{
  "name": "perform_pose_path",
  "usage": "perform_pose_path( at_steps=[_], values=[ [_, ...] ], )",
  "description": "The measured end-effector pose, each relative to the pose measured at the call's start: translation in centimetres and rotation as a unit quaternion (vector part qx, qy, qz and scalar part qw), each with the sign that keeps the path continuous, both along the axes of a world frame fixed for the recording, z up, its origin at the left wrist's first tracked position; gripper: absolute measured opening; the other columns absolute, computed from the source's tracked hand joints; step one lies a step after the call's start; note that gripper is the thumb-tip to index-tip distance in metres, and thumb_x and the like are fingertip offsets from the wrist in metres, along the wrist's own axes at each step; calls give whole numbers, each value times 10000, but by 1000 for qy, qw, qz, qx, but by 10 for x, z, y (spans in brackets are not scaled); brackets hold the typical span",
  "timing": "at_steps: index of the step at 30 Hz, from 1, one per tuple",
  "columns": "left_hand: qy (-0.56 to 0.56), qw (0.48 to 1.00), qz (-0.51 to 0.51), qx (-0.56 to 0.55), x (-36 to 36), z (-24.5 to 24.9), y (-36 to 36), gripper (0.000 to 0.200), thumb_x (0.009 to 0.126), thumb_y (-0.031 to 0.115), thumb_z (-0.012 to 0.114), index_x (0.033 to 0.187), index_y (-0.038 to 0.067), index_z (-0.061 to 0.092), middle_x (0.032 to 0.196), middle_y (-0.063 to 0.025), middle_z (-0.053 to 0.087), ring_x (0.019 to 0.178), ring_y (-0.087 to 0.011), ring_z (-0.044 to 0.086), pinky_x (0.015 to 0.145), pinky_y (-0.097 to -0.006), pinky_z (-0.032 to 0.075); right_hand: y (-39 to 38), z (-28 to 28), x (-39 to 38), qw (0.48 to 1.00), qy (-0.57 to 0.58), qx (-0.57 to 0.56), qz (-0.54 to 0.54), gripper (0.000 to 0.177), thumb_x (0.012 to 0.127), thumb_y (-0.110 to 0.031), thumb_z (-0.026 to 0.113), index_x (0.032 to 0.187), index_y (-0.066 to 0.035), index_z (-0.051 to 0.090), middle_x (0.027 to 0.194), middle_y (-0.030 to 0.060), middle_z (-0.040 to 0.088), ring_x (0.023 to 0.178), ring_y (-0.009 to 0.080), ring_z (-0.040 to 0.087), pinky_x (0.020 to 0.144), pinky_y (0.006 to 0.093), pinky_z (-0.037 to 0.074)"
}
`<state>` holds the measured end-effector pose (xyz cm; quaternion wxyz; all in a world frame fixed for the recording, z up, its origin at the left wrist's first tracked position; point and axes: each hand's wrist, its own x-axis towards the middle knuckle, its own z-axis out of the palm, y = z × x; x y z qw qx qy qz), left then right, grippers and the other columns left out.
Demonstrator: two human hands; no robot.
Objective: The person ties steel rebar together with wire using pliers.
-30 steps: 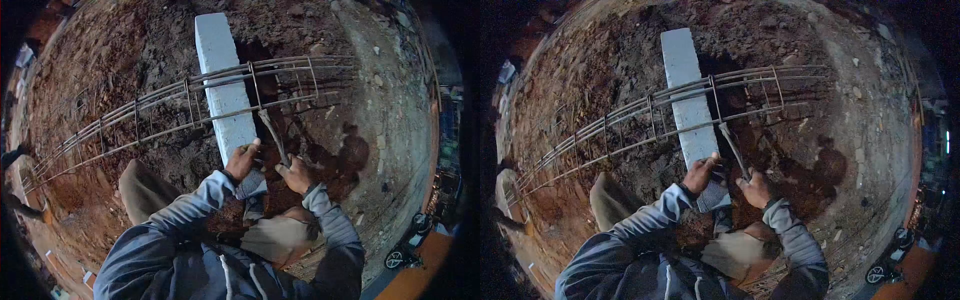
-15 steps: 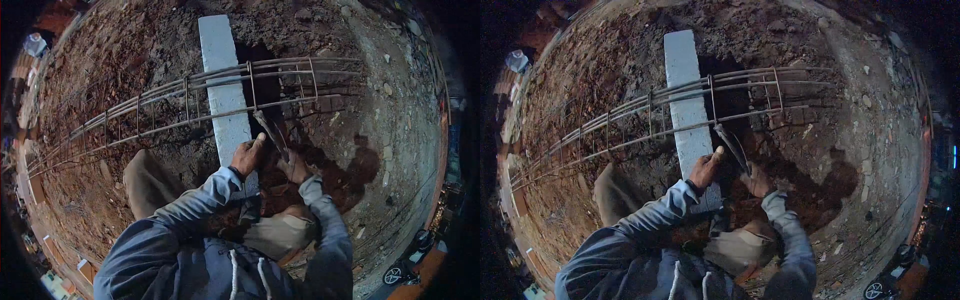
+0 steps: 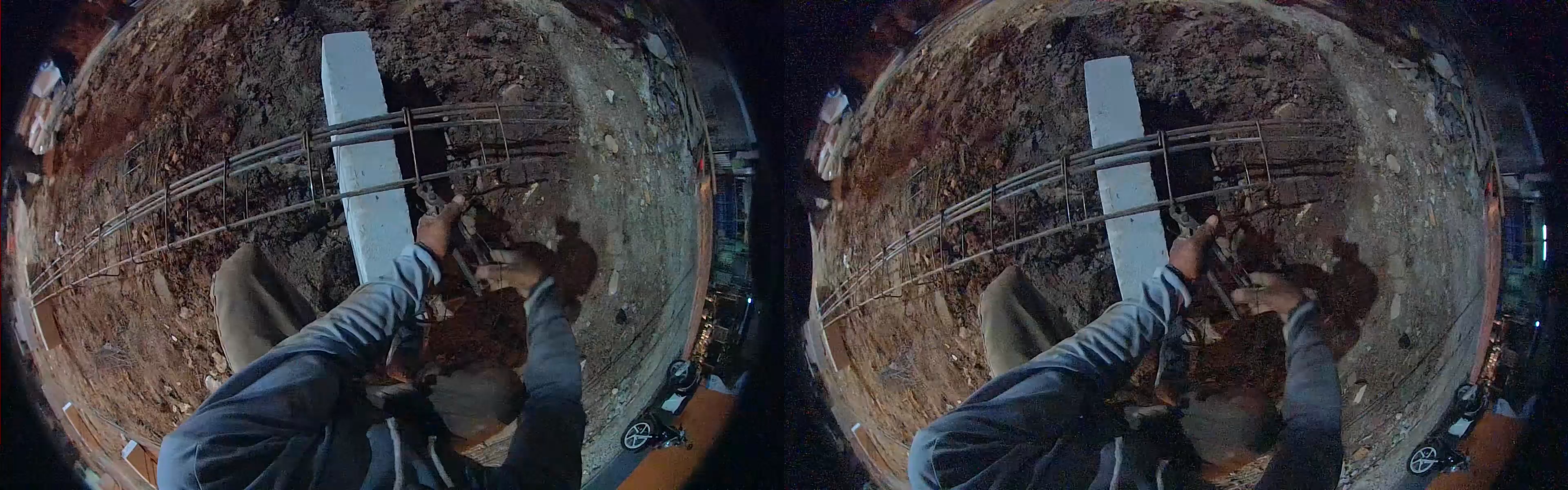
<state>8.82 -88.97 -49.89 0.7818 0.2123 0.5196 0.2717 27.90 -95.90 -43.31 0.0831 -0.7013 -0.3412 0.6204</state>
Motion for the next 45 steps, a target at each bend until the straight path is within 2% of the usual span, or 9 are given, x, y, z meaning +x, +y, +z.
perform_pose_path(
  at_steps=[5,7,11,15,17,23,27,32,45],
  values=[
    [128,989,55,58,25,-48,-3,722,672,683,561,567,-31,578,476,-63,504,449,-155,483,491,-348,396,-45,-25,-24,914,15,303,-270,675,751,-251,663,1276,14,333,1074,192,537,960,304,543,704,372,502],
    [159,984,66,55,33,-55,-6,754,676,710,527,554,-32,570,465,-71,491,445,-152,469,488,-350,390,-40,0,-98,824,-490,173,226,663,811,-233,605,1327,-23,245,1024,229,538,842,343,569,741,366,482],
    [224,970,34,88,27,-37,2,811,706,729,449,654,-67,595,557,-147,540,540,-217,536,563,-372,414,-38,-53,-82,780,-542,261,174,548,820,-247,563,1253,-3,333,758,172,587,657,345,545,591,437,450],
    [229,964,126,45,37,-44,-16,703,767,647,473,823,-44,593,750,-144,600,679,-189,574,639,-334,445,-42,-90,-54,893,-312,307,-108,314,850,-309,536,761,-11,496,602,100,534,532,213,511,478,379,412],
    [-32,998,36,34,15,-66,-18,690,779,579,529,1083,-41,523,974,-124,588,844,-231,559,766,-334,421,-2,-4,-77,980,-188,-64,15,332,839,-334,549,743,-17,557,594,66,523,493,156,496,432,318,397],
    [-292,954,11,-70,-16,-15,-4,485,814,492,542,995,42,567,891,-61,598,798,-181,571,718,-306,456,6,11,-62,976,145,-159,-19,491,774,-459,610,905,13,584,700,107,592,499,153,550,430,265,466],
    [-305,945,27,-113,8,-41,1,603,792,540,539,1029,-14,542,996,-124,592,926,-195,562,785,-353,444,4,34,-102,911,-378,39,157,766,652,-298,746,1218,36,354,1063,209,528,1014,347,515,838,469,416],
    [-86,981,86,-154,10,13,12,585,808,503,525,1023,-41,549,938,-126,609,791,-223,592,706,-308,472,-18,2,-107,661,-671,267,206,378,792,-169,551,1134,-31,469,1111,202,493,1043,343,465,862,457,395],
    [-30,999,-42,14,-17,10,1,627,813,465,556,1178,-39,485,1132,-144,556,1047,-225,523,892,-328,387,20,0,-91,864,-475,31,163,244,815,-214,528,948,-19,588,1056,232,564,946,365,564,794,463,454]
  ],
)
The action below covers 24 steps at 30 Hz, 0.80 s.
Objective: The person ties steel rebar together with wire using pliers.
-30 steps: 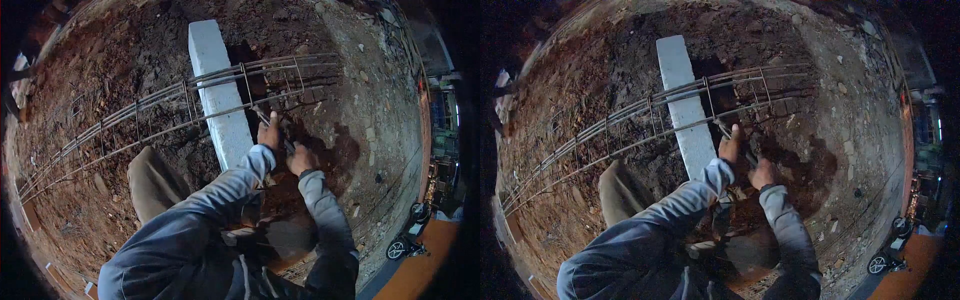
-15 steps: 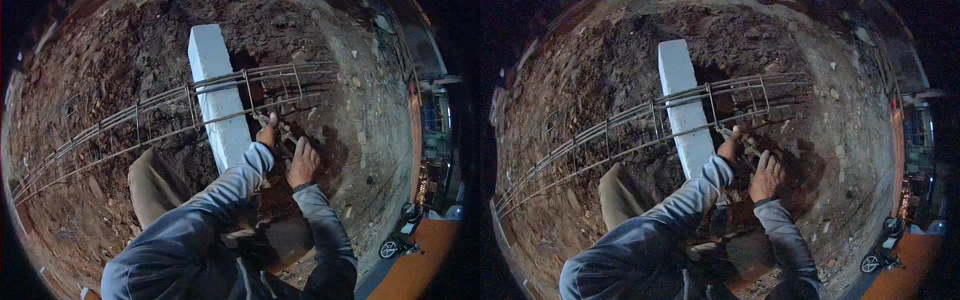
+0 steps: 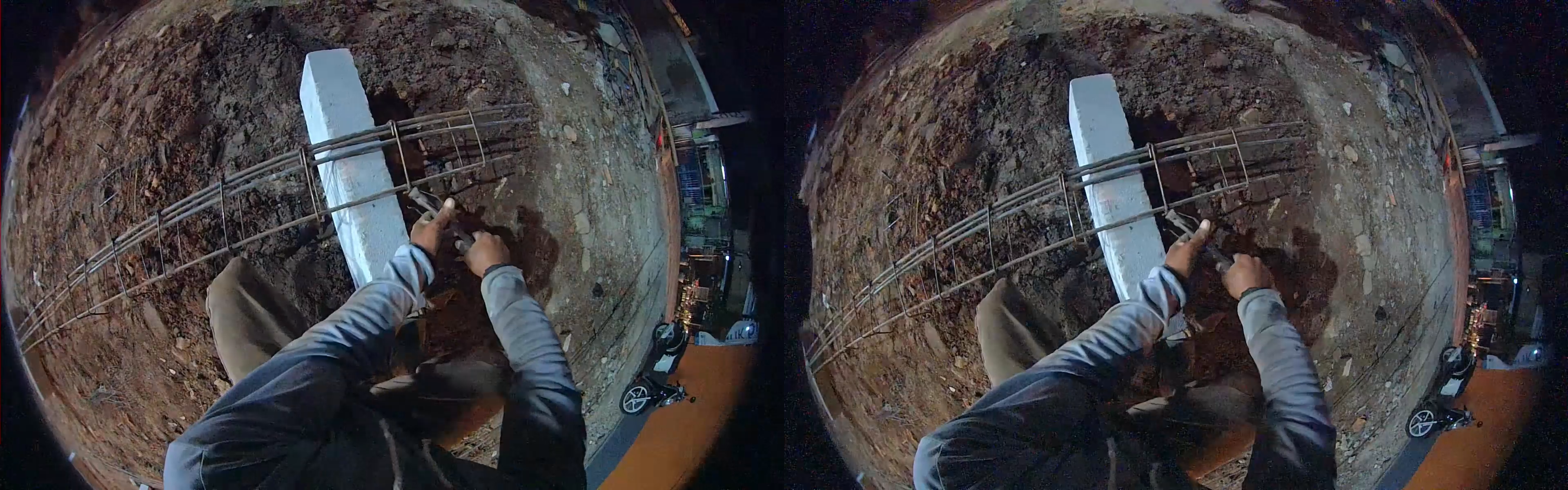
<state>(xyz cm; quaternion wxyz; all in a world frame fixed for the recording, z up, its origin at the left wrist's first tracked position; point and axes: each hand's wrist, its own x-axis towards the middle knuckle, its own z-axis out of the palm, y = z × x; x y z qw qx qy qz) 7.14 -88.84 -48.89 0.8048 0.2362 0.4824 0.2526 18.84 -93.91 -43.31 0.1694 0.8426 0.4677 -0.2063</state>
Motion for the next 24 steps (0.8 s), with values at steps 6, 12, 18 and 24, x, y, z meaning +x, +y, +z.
perform_pose_path(
  at_steps=[6,12,18,24],
  values=[
    [-199,980,-24,7,-16,-21,-2,601,809,467,566,1119,-47,531,1117,-141,554,1024,-212,514,907,-329,362,-5,21,6,834,446,-211,-246,361,722,-288,704,786,38,565,552,95,542,416,182,534,370,296,450],
    [-92,991,70,-66,-53,31,-36,784,748,599,552,1160,-61,457,1194,-210,472,1104,-301,457,868,-423,390,-52,3,-39,955,162,185,162,493,657,-165,703,1063,20,495,805,227,583,755,375,589,647,449,477],
    [58,994,91,10,-68,9,-74,750,766,572,551,1196,-24,404,1180,-183,486,1037,-318,500,810,-430,439,-68,10,-57,945,113,178,250,504,725,-207,634,1141,-12,427,862,197,578,764,360,569,631,423,464],
    [-123,989,-39,72,-135,15,-89,457,844,432,538,969,-8,534,778,-86,588,649,-179,579,565,-306,480,-71,40,-49,836,520,-88,-153,236,806,-221,613,878,-9,538,645,66,573,499,123,535,442,293,456]
  ],
)
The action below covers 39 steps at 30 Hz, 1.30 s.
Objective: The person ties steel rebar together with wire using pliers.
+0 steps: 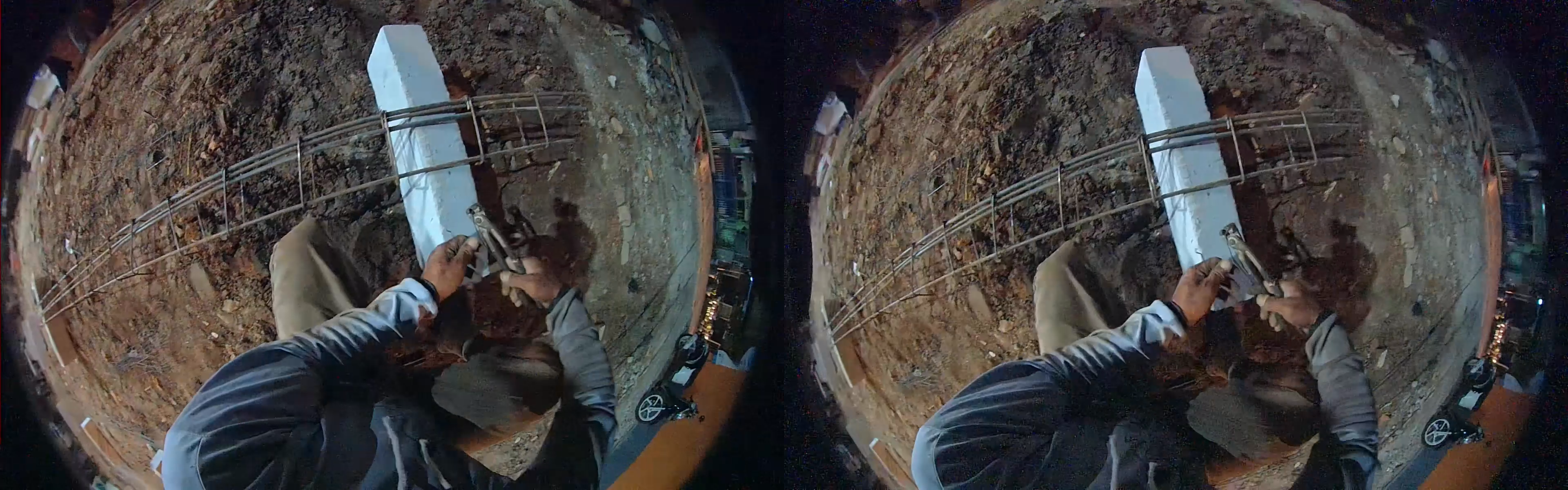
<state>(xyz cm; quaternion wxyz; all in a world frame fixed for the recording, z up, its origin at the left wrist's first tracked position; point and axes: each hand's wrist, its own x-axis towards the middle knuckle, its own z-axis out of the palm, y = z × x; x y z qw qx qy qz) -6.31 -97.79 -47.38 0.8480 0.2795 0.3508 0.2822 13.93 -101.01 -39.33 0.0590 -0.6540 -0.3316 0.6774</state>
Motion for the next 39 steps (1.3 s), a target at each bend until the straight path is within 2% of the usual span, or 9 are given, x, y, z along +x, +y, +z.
perform_pose_path(
  at_steps=[6,9,12,14,18,22,25,31,39],
  values=[
    [284,948,106,-93,-83,-121,10,456,852,451,481,858,15,615,688,-61,600,619,-203,554,595,-348,436,3,-47,-31,992,-56,84,-73,308,780,-252,611,971,-34,508,688,29,524,540,100,500,466,266,437],
    [423,884,198,-17,-145,-77,29,492,816,504,536,852,15,587,691,-39,554,581,-131,484,540,-298,393,1,-83,-30,980,-24,191,-49,395,798,-335,578,1025,-16,528,704,46,546,561,132,517,509,281,439],
    [271,898,342,-56,-189,2,51,352,850,466,510,860,118,560,590,38,434,512,-72,409,467,-224,313,2,-133,-13,929,-109,349,52,477,799,-402,574,1046,4,544,795,88,568,641,200,539,594,323,447],
    [311,853,419,5,-218,62,54,433,860,518,447,897,102,564,609,42,457,485,-70,368,458,-217,303,10,-103,-37,930,-174,322,31,619,814,-494,507,1123,43,503,988,197,567,949,300,534,815,379,400],
    [517,687,467,205,-299,140,23,640,897,570,232,1009,24,547,545,67,344,474,-38,232,453,-205,170,21,-94,-40,966,-74,249,-4,606,825,-439,536,1169,53,450,1087,172,530,997,287,496,852,388,379],
    [834,373,309,265,-364,160,-37,591,921,494,277,867,4,603,568,-61,469,559,-196,461,604,-335,377,30,-95,-40,967,-96,238,12,536,834,-416,529,1140,21,478,1087,136,520,937,233,511,749,362,439],
    [795,477,327,185,-365,152,-65,505,906,493,344,957,69,613,557,-14,407,501,-118,355,482,-275,298,28,-104,-34,965,-72,251,27,490,834,-385,533,1117,13,500,1039,129,529,846,219,533,699,346,459],
    [930,304,171,113,-375,150,-77,487,845,561,392,1024,162,606,795,-200,613,791,-379,588,650,-443,444,28,-106,-37,935,-170,305,58,491,840,-385,524,1108,25,505,1013,180,560,870,311,550,762,414,432],
    [893,418,150,68,-455,9,-147,598,840,510,443,1214,43,463,1087,-220,558,1028,-369,517,876,-389,396,22,-72,-55,919,-252,295,77,583,820,-251,580,1239,43,301,1122,303,457,1025,438,471,822,458,390]
  ],
)
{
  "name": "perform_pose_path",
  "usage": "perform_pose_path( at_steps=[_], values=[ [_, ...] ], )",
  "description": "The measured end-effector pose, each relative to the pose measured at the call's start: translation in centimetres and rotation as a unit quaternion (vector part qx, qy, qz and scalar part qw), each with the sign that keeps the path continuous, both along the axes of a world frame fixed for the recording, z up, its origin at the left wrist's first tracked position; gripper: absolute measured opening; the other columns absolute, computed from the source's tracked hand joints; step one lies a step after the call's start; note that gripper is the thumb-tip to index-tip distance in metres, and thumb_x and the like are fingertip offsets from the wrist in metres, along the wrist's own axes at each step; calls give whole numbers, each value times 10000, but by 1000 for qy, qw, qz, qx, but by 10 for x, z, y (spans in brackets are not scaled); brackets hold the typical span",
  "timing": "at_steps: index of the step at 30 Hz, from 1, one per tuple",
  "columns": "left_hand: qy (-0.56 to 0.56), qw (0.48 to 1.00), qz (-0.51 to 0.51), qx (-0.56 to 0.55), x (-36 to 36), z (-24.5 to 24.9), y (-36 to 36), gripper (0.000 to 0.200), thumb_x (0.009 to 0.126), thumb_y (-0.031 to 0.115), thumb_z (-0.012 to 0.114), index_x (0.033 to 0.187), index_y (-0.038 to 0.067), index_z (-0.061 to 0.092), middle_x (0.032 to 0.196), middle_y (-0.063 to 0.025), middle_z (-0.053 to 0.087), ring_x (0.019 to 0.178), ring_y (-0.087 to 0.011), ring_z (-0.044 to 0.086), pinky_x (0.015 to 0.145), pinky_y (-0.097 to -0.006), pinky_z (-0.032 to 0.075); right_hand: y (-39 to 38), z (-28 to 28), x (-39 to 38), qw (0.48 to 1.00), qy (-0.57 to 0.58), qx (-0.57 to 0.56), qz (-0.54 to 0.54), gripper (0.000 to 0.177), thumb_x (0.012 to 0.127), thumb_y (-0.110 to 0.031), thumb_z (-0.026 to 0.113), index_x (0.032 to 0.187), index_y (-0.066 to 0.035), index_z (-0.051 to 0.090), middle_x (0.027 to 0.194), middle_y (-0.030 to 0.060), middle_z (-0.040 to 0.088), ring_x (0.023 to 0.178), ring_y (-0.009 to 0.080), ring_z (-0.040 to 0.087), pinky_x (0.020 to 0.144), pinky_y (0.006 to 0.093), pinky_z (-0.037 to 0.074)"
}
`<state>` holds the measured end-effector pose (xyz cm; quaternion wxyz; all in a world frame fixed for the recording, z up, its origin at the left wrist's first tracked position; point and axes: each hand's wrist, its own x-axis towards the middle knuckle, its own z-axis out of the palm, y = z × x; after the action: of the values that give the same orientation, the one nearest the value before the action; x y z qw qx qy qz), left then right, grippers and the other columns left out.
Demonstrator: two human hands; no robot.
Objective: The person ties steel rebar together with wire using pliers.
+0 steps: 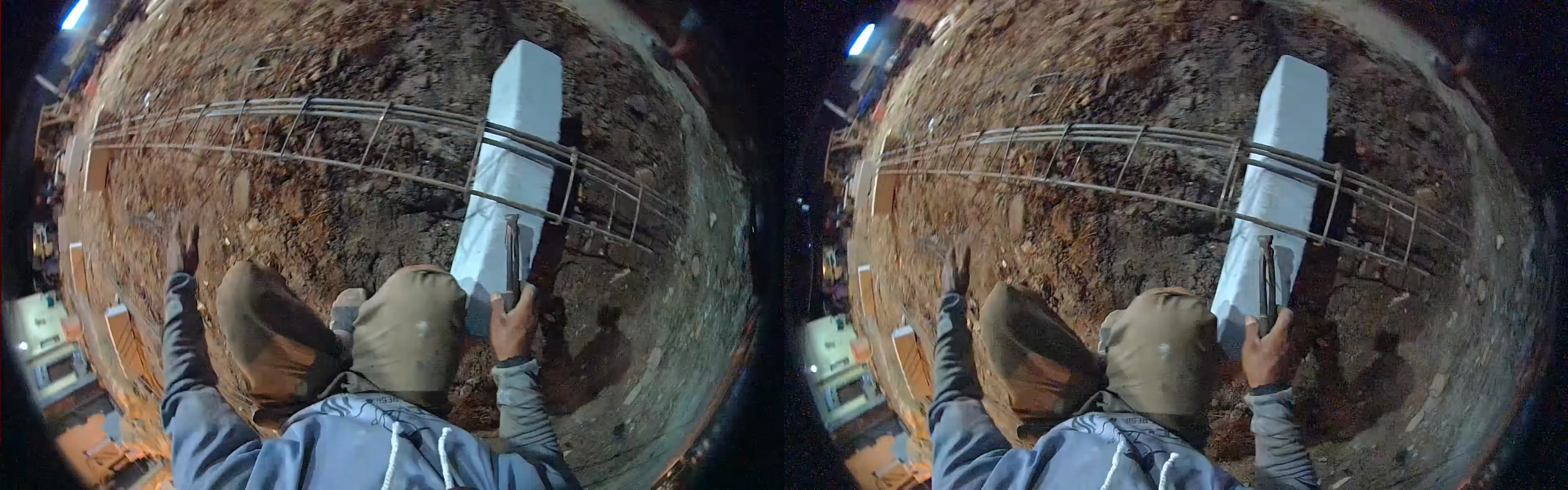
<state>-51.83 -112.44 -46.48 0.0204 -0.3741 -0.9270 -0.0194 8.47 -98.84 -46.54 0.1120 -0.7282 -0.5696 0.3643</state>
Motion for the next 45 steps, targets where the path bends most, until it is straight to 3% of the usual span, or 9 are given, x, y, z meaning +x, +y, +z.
perform_pose_path(
  at_steps=[7,10,14,19,23,31,34,36,45],
  values=[
    [-371,914,-165,-4,56,31,117,367,861,265,544,1104,-10,549,1076,-126,596,1010,-207,546,866,-308,415,-10,-24,6,996,43,55,-63,503,868,-354,500,1167,35,388,1026,241,485,959,372,477,797,453,371],
    [-209,884,-412,-68,114,63,210,334,869,309,495,1011,22,592,967,-144,621,879,-260,597,769,-342,465,1,-29,28,984,128,109,-59,322,886,-324,438,806,-23,520,652,115,495,559,276,439,553,392,355],
    [-147,810,-562,-76,209,48,293,215,871,140,475,1010,41,606,917,-83,640,845,-139,599,700,-272,470,26,35,28,975,-29,220,0,131,871,-85,402,813,-6,490,677,173,490,606,354,491,567,391,402],
    [-219,852,-453,-144,339,13,295,452,817,518,447,880,109,629,852,-182,628,823,-333,611,709,-431,483,47,71,7,975,-49,208,-57,154,884,-139,417,891,-4,492,718,174,506,638,344,513,590,381,413],
    [-324,824,-460,-65,371,-29,278,392,787,436,557,935,78,617,792,-170,622,744,-331,606,655,-413,469,37,81,-13,982,151,77,-86,310,899,-267,416,1037,-3,502,742,84,533,551,133,527,510,319,424],
    [-360,804,-468,-62,360,-45,284,383,814,421,529,951,77,628,837,-166,632,795,-327,611,698,-390,476,-21,-53,-79,894,391,-122,-181,478,856,-222,513,1280,-40,388,903,72,545,668,161,572,545,276,467],
    [-478,742,-470,-20,353,-37,285,418,796,397,561,953,15,626,855,-181,632,831,-320,614,731,-372,478,17,-36,-117,865,394,-108,-293,308,870,-213,489,1117,-31,522,775,52,560,595,164,541,513,283,439],
    [-450,758,-472,-21,356,-41,285,412,794,398,563,942,18,627,845,-180,631,818,-326,613,715,-379,477,23,-97,-134,723,570,9,-391,236,889,-254,470,917,-38,563,653,39,542,546,146,514,481,261,408],
    [-376,819,-433,1,368,-45,279,338,784,371,575,849,42,620,772,-176,615,753,-359,591,641,-399,464,-3,-90,-114,871,383,136,-276,339,888,-274,458,1121,-31,501,840,95,588,684,184,581,582,311,453]
  ],
)
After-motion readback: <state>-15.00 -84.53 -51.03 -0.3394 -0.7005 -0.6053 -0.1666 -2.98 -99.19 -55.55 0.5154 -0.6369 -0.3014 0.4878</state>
